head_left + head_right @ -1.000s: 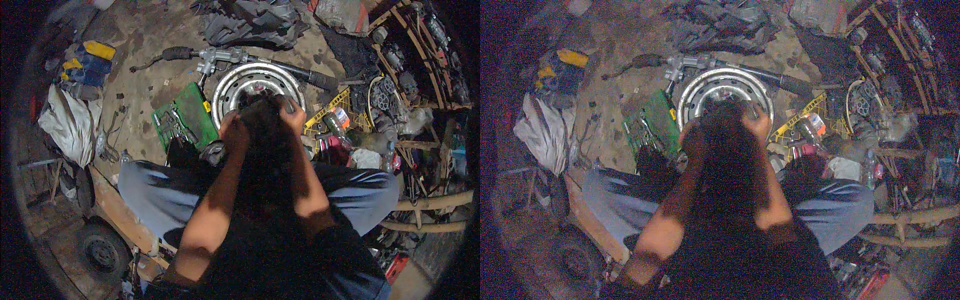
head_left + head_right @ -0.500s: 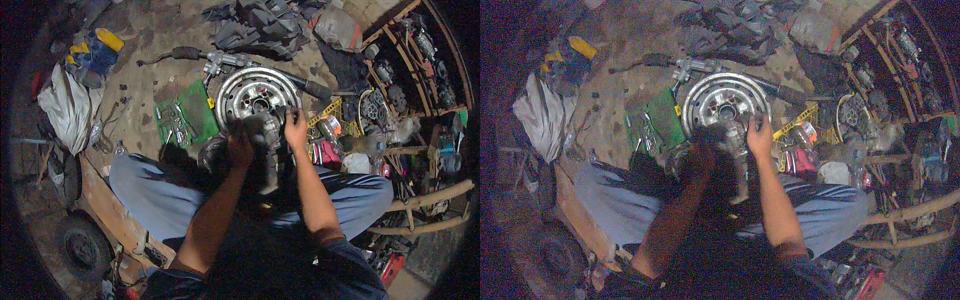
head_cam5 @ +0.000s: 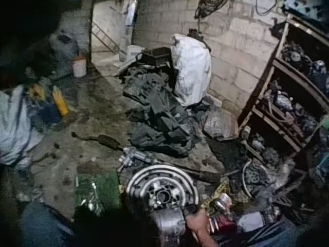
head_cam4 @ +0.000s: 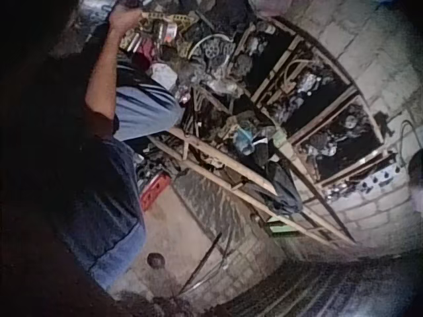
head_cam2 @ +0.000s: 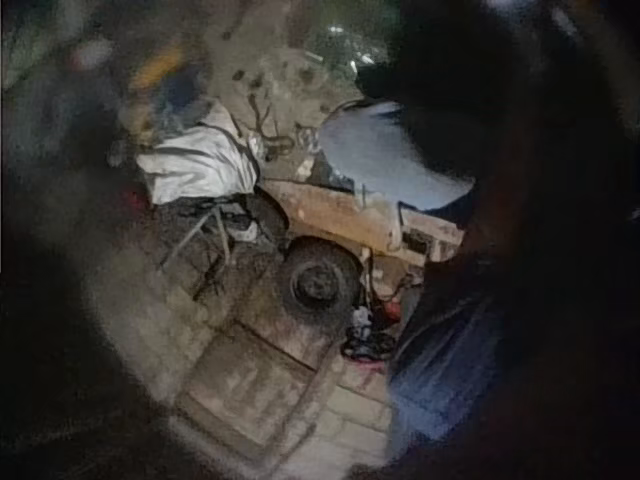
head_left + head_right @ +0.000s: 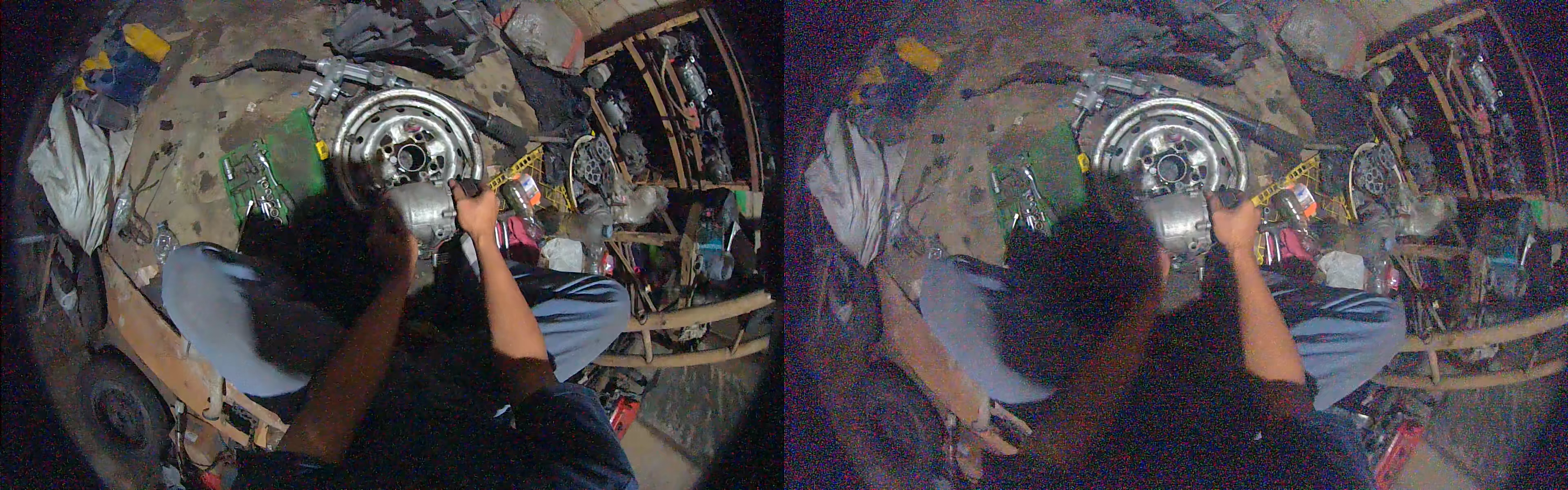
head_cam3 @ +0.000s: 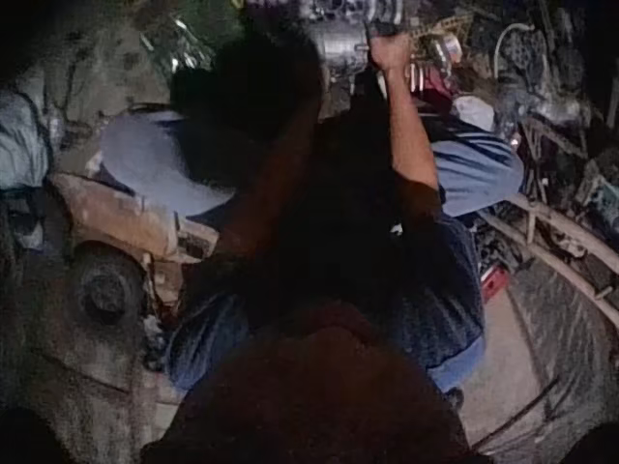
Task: The person sits on the floor in a cluttered workshop and assembles a mechanical component, likely a starter motor, onto a metal wheel rim. They use a socket wrench to tighten bolts and repeatedly attach and detach the motor housing to align it with the rim.
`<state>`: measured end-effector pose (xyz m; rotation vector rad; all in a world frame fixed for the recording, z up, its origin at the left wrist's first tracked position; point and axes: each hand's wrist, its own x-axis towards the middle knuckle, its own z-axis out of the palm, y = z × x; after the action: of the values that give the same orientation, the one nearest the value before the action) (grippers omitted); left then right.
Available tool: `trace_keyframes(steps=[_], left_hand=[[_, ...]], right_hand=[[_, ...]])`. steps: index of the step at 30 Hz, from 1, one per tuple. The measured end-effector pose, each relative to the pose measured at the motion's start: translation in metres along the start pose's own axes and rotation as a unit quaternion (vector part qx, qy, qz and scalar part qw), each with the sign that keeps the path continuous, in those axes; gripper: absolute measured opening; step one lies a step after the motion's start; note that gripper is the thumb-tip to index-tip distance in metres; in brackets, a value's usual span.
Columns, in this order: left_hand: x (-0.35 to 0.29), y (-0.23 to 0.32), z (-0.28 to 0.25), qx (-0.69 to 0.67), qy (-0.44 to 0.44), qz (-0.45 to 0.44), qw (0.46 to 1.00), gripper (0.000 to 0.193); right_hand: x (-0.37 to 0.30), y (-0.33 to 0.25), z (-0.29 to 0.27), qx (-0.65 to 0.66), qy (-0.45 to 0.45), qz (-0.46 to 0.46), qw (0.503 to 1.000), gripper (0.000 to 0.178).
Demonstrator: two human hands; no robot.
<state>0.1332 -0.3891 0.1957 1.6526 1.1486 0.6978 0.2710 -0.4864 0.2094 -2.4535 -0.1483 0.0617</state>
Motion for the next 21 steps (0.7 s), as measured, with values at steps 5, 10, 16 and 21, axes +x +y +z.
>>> trace_keyframes(steps=[5, 10, 16, 21], left_hand=[[0.000, -0.002, 0.002, 0.007, 0.051, 0.014, 0.999, 0.033], [0.000, 0.004, -0.005, -0.006, 0.040, 0.029, 0.999, 0.033], [0.008, 0.007, -0.010, -0.014, 0.056, 0.111, 0.992, 0.034], [0.007, 0.012, -0.004, -0.014, 0.016, 0.128, 0.992, 0.035]], right_hand=[[0.000, 0.005, 0.000, 0.026, -0.041, 0.000, 0.999, 0.038], [-0.001, 0.008, 0.003, 0.114, -0.047, 0.049, 0.991, 0.039], [-0.009, -0.006, -0.003, 0.085, -0.039, 0.042, 0.995, 0.042], [0.047, 0.109, -0.045, 0.206, -0.075, 0.204, 0.954, 0.060]])
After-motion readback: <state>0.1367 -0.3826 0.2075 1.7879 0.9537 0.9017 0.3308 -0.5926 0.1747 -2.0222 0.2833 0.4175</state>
